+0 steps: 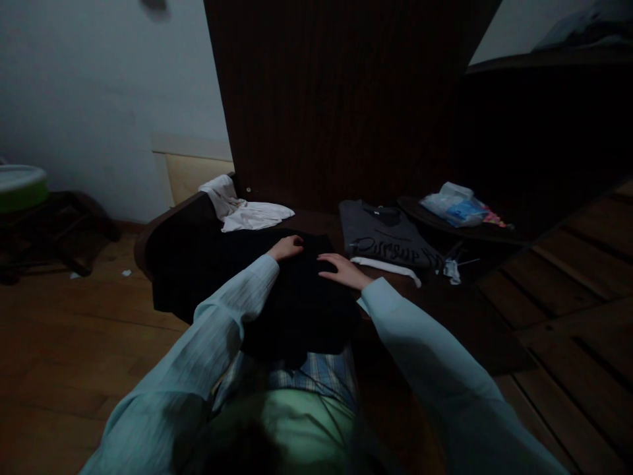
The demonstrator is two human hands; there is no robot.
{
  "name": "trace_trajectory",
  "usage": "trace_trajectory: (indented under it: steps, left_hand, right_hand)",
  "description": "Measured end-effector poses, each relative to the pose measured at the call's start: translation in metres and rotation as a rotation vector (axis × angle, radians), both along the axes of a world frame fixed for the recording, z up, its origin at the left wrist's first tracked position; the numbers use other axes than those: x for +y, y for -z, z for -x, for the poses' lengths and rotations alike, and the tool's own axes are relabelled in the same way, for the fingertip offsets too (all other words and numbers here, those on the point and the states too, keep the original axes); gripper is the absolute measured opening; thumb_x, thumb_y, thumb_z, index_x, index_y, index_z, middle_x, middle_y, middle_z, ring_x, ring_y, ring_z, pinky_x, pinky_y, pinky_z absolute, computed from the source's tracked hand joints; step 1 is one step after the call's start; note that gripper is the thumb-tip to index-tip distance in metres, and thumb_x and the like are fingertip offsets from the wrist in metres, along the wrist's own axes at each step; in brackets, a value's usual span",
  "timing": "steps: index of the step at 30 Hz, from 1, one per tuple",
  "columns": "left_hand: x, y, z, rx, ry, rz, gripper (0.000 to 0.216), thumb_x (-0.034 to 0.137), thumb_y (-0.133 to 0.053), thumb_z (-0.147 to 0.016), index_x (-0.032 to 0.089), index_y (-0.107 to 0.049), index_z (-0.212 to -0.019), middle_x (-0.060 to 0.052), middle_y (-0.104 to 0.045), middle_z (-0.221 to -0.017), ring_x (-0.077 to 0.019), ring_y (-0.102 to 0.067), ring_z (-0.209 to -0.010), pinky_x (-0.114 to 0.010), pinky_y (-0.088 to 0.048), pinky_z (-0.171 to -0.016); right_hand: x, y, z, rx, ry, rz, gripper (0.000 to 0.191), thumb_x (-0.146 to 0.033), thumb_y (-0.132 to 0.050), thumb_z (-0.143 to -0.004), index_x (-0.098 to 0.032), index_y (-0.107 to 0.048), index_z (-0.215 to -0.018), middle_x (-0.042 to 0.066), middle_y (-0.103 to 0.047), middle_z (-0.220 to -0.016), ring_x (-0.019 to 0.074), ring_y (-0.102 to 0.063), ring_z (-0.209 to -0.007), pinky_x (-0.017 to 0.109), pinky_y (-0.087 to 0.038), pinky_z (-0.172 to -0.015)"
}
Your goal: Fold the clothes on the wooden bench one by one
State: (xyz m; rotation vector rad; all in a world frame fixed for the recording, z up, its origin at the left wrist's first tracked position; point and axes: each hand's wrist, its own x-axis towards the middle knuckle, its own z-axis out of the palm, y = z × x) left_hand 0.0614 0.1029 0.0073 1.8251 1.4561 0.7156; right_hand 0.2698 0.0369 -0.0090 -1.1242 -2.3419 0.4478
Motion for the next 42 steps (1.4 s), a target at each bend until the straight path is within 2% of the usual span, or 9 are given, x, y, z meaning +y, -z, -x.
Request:
trace_trajectory:
  steps: [4,7,12,17,19,22,30,37,42]
  left_hand:
    - [0.015,-0.009,-0.025,0.079,-0.008,0.038,0.031,0.039,-0.073,-0.049,0.015,-0.062,-0.067,-0.009,-0.068,-0.083,-0.0265,-0.059,-0.09,-0.027,-0.044,-0.078]
    - [0.02,-0.006,-0.049,0.026,0.039,0.022,0.03,0.039,-0.075,-0.047,0.015,-0.06,-0.058,-0.007,-0.067,-0.073,-0.0259,-0.059,-0.088,-0.027,-0.044,-0.077]
    - [0.023,0.008,-0.066,-0.262,0.167,0.043,0.019,0.028,-0.068,-0.062,0.011,-0.063,-0.068,-0.003,-0.065,-0.068,-0.019,-0.06,-0.079,-0.028,-0.045,-0.076]
    - [0.023,0.017,-0.061,-0.582,0.101,0.22,0.011,0.02,-0.061,-0.071,0.012,-0.062,-0.077,-0.001,-0.065,-0.069,-0.0135,-0.059,-0.07,-0.029,-0.047,-0.076]
    - [0.022,0.018,-0.06,-0.639,0.085,0.269,0.006,0.016,-0.059,-0.072,0.012,-0.061,-0.076,0.0,-0.064,-0.068,-0.0125,-0.059,-0.069,-0.029,-0.047,-0.077]
    - [0.022,0.016,-0.06,-0.656,0.092,0.292,0.005,0.011,-0.057,-0.072,0.012,-0.06,-0.075,0.0,-0.064,-0.066,-0.0122,-0.06,-0.068,-0.03,-0.046,-0.077]
    - [0.024,0.009,-0.053,-0.706,0.059,0.377,0.022,-0.002,-0.048,-0.058,0.014,-0.059,-0.069,0.003,-0.056,-0.053,-0.0115,-0.056,-0.056,-0.026,-0.048,-0.064]
    - [0.022,-0.002,-0.056,-0.645,0.059,0.451,0.007,0.02,-0.061,-0.066,0.013,-0.06,-0.065,-0.004,-0.061,-0.059,-0.0151,-0.059,-0.057,-0.029,-0.05,-0.062]
    - [0.03,0.003,-0.06,-0.59,-0.002,0.357,0.012,0.019,-0.066,-0.066,0.013,-0.059,-0.074,-0.002,-0.062,-0.064,-0.014,-0.06,-0.061,-0.03,-0.049,-0.069]
  right_hand:
    - [-0.015,0.013,0.004,-0.086,-0.002,-0.09,0.032,-0.033,-0.052,-0.081,-0.022,-0.054,-0.111,0.01,-0.047,-0.129,0.0219,-0.038,-0.124,0.045,-0.031,-0.101]
    - [-0.018,0.011,0.003,-0.003,-0.011,-0.099,0.025,-0.033,-0.052,-0.081,-0.021,-0.059,-0.102,0.01,-0.054,-0.121,0.0201,-0.044,-0.118,0.041,-0.033,-0.1]
    - [-0.029,-0.003,-0.012,0.264,0.177,-0.075,0.021,-0.036,-0.047,-0.081,-0.019,-0.057,-0.077,0.005,-0.061,-0.085,0.016,-0.057,-0.082,0.031,-0.046,-0.076]
    - [-0.054,-0.002,-0.03,0.219,0.183,0.135,0.03,-0.041,-0.065,-0.065,-0.019,-0.05,-0.079,-0.006,-0.045,-0.059,0.0096,-0.044,-0.052,0.021,-0.037,-0.049]
    - [-0.063,0.0,-0.033,0.131,0.136,0.116,0.04,-0.038,-0.071,-0.058,-0.019,-0.051,-0.087,-0.006,-0.046,-0.062,0.0099,-0.045,-0.055,0.021,-0.037,-0.051]
    - [-0.071,0.001,-0.035,0.075,0.109,0.028,0.031,-0.029,-0.062,-0.065,-0.019,-0.054,-0.094,-0.002,-0.051,-0.07,0.0121,-0.048,-0.062,0.024,-0.04,-0.058]
    - [-0.076,0.006,-0.04,0.095,0.145,-0.202,0.027,-0.01,-0.042,-0.07,-0.022,-0.06,-0.087,0.003,-0.053,-0.08,0.0167,-0.054,-0.076,0.03,-0.045,-0.072]
    - [-0.079,0.008,-0.039,0.017,0.068,-0.232,0.026,-0.006,-0.042,-0.066,-0.021,-0.058,-0.08,0.003,-0.052,-0.079,0.0159,-0.054,-0.075,0.028,-0.045,-0.069]
    - [-0.078,0.005,-0.042,0.042,0.19,-0.255,0.023,-0.007,-0.042,-0.064,-0.022,-0.055,-0.076,0.002,-0.052,-0.074,0.0169,-0.053,-0.072,0.029,-0.044,-0.068]
